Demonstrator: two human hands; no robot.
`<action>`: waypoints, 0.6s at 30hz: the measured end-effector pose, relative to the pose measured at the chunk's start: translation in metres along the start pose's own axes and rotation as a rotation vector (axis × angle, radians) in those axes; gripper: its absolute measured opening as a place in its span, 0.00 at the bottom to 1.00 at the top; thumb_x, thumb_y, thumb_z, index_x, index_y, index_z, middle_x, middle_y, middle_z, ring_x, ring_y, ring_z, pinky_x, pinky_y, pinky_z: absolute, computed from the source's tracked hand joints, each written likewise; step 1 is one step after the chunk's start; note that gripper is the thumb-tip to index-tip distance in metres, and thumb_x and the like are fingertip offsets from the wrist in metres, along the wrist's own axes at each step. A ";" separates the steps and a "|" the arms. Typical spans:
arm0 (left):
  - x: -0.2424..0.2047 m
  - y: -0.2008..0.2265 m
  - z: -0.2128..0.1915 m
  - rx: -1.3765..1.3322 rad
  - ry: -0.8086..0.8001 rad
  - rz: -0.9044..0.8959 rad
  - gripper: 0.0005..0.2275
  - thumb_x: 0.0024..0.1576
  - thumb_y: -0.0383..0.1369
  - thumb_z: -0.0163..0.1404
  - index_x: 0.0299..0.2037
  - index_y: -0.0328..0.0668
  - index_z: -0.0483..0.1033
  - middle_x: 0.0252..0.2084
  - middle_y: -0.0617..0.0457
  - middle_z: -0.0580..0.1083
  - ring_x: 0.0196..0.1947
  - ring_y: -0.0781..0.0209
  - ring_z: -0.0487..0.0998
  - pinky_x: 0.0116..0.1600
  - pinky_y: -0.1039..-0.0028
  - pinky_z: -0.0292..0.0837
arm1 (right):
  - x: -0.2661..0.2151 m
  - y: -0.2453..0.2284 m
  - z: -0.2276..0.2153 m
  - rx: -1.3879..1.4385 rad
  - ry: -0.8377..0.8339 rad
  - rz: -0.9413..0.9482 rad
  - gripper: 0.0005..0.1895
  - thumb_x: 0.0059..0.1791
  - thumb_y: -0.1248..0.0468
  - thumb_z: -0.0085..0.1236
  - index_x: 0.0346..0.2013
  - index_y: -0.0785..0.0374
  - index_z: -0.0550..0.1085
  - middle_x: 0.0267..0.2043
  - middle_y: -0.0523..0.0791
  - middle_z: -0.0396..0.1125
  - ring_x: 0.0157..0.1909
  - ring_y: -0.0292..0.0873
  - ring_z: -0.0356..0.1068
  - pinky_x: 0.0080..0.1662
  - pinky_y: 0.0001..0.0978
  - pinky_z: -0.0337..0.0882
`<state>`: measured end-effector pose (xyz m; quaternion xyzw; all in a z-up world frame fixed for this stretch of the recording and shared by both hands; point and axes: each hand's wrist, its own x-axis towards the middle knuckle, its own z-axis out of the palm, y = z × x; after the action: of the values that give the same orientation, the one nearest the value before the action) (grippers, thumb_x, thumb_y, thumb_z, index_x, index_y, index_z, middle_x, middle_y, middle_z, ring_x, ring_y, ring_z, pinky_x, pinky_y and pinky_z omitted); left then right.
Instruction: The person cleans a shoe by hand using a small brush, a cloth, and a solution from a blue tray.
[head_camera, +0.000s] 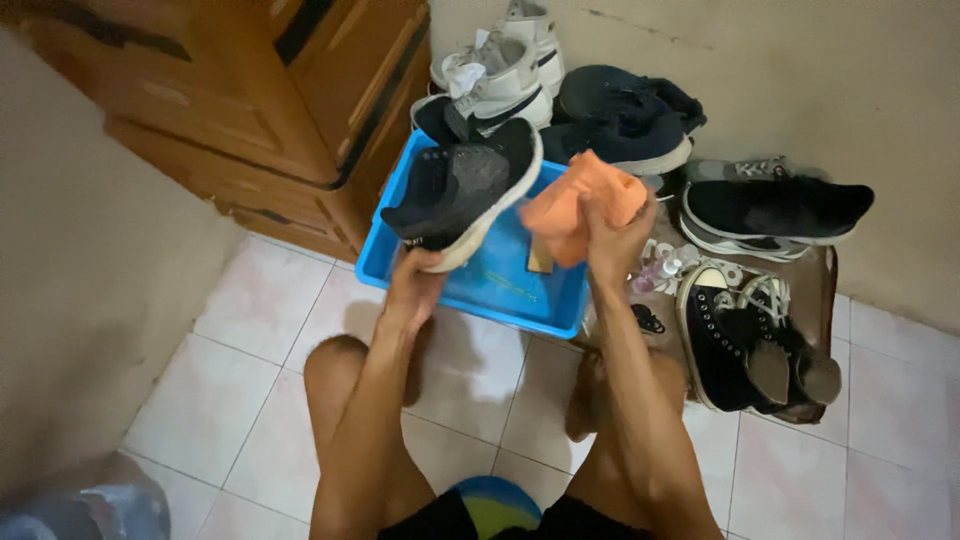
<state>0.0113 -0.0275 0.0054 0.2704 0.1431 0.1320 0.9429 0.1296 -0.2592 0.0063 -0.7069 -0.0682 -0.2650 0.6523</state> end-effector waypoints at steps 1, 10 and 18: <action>0.005 -0.009 -0.008 0.004 -0.008 -0.005 0.21 0.39 0.19 0.54 0.47 0.35 0.76 0.44 0.41 0.78 0.44 0.45 0.81 0.53 0.56 0.74 | 0.002 0.003 0.002 -0.001 0.010 -0.001 0.44 0.46 0.62 0.79 0.62 0.78 0.56 0.59 0.64 0.63 0.64 0.62 0.65 0.65 0.56 0.65; 0.025 -0.051 -0.008 0.029 -0.179 0.009 0.28 0.42 0.19 0.52 0.58 0.38 0.75 0.54 0.42 0.77 0.54 0.42 0.77 0.61 0.50 0.67 | -0.026 -0.026 0.031 -0.173 -0.119 -0.425 0.10 0.54 0.70 0.54 0.47 0.74 0.76 0.46 0.63 0.69 0.50 0.71 0.68 0.55 0.60 0.67; 0.034 -0.051 0.007 0.003 -0.170 0.165 0.27 0.47 0.18 0.54 0.60 0.39 0.73 0.57 0.45 0.76 0.59 0.46 0.75 0.62 0.52 0.69 | -0.036 -0.077 0.023 -0.089 -0.466 -0.379 0.21 0.44 0.63 0.67 0.52 0.48 0.80 0.51 0.36 0.72 0.54 0.41 0.74 0.55 0.32 0.75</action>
<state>0.0537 -0.0608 -0.0236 0.2928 0.0402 0.1854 0.9372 0.0713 -0.2176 0.0574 -0.7513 -0.3348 -0.2154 0.5264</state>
